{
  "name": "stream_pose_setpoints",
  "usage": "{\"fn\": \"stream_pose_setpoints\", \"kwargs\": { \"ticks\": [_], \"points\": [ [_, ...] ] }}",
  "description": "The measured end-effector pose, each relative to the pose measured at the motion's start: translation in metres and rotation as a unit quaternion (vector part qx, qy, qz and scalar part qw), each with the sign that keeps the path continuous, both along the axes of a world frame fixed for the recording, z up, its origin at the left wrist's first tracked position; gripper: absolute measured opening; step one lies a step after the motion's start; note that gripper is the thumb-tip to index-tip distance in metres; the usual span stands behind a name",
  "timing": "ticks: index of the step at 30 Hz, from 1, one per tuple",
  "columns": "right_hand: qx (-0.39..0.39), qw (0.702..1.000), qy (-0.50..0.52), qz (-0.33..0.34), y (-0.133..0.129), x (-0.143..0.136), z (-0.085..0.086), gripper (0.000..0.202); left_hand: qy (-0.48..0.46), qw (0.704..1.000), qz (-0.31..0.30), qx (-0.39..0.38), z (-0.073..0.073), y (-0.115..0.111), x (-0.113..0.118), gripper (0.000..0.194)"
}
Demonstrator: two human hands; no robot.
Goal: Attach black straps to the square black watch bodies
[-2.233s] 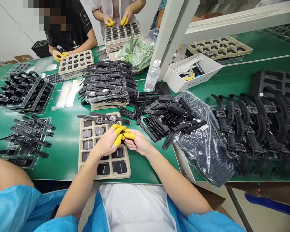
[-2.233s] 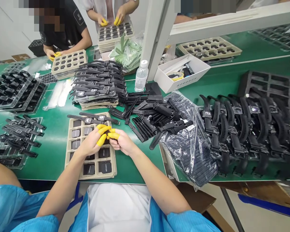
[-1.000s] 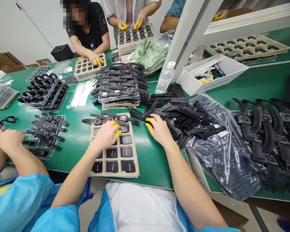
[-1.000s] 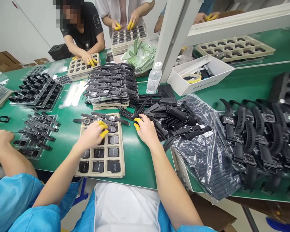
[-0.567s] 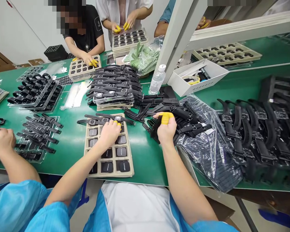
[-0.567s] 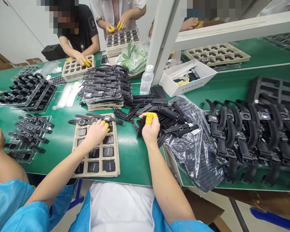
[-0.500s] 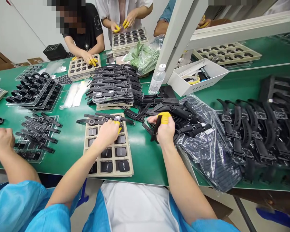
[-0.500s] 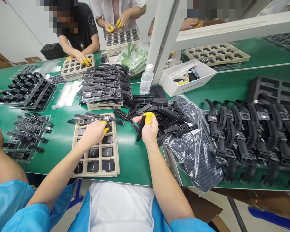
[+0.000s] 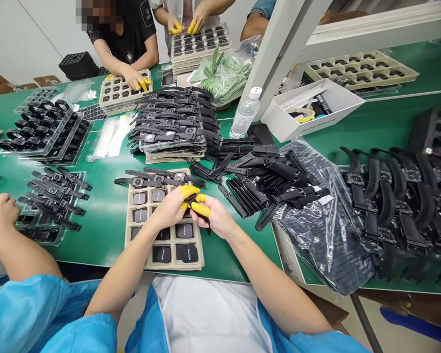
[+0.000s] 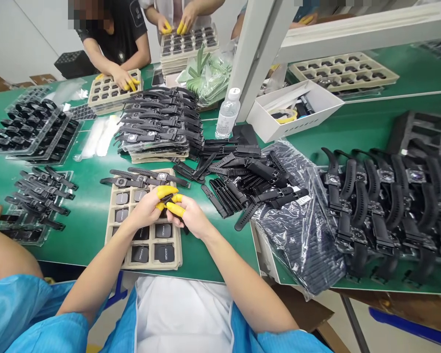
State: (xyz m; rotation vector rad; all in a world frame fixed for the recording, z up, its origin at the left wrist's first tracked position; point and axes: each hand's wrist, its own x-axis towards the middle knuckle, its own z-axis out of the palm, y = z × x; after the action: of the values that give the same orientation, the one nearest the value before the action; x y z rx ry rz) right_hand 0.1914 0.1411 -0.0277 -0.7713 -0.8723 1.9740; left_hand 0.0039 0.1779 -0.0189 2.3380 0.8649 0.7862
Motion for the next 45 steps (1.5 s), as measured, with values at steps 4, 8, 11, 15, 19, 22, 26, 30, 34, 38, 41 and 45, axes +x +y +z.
{"fn": "stream_pose_setpoints", "kwargs": {
  "ticks": [4, 8, 11, 15, 19, 22, 26, 30, 34, 38, 41, 45],
  "points": [
    [-0.018, 1.0, 0.01, -0.018, 0.003, 0.003, 0.002, 0.04, -0.002, 1.0, 0.015, 0.008, -0.001, 0.0, 0.0, 0.053],
    [-0.023, 0.998, 0.034, -0.055, 0.001, 0.0, 0.005, 0.039, 0.007, 1.0, 0.029, -0.002, -0.001, -0.003, 0.002, 0.05],
    [-0.023, 0.995, 0.036, -0.092, 0.0, -0.002, 0.006, 0.043, 0.006, 0.999, 0.024, -0.028, 0.002, -0.005, 0.003, 0.045],
    [-0.017, 0.995, 0.023, -0.101, -0.001, -0.003, 0.006, 0.047, 0.001, 0.999, 0.02, -0.029, 0.007, -0.006, 0.004, 0.042],
    [-0.01, 0.995, -0.001, -0.102, 0.0, -0.001, 0.005, 0.049, 0.057, 0.998, 0.034, 0.0, 0.008, -0.005, 0.005, 0.039],
    [-0.003, 0.995, -0.021, -0.097, 0.001, -0.001, 0.003, 0.05, 0.097, 0.995, 0.025, 0.003, 0.009, -0.005, 0.004, 0.036],
    [0.008, 0.996, -0.03, -0.085, -0.001, -0.002, 0.0, 0.049, 0.076, 0.997, 0.002, -0.018, 0.011, -0.006, 0.0, 0.038],
    [0.034, 0.994, -0.032, -0.095, -0.001, -0.002, -0.005, 0.048, -0.012, 0.998, -0.005, -0.064, 0.012, -0.006, -0.003, 0.039],
    [0.055, 0.993, -0.015, -0.103, 0.001, -0.001, -0.006, 0.047, -0.102, 0.986, 0.068, -0.115, 0.008, -0.007, 0.002, 0.037],
    [0.036, 0.999, 0.024, -0.019, 0.001, 0.001, -0.004, 0.041, -0.208, 0.962, 0.108, -0.14, 0.006, -0.009, 0.012, 0.03],
    [0.004, 0.996, 0.012, 0.085, 0.003, 0.01, -0.001, 0.039, -0.328, 0.913, 0.135, -0.203, 0.011, -0.004, 0.012, 0.037],
    [0.014, 0.988, -0.086, 0.128, 0.009, 0.027, 0.0, 0.036, -0.464, 0.818, 0.273, -0.204, 0.023, 0.011, -0.003, 0.042]
  ]
}}
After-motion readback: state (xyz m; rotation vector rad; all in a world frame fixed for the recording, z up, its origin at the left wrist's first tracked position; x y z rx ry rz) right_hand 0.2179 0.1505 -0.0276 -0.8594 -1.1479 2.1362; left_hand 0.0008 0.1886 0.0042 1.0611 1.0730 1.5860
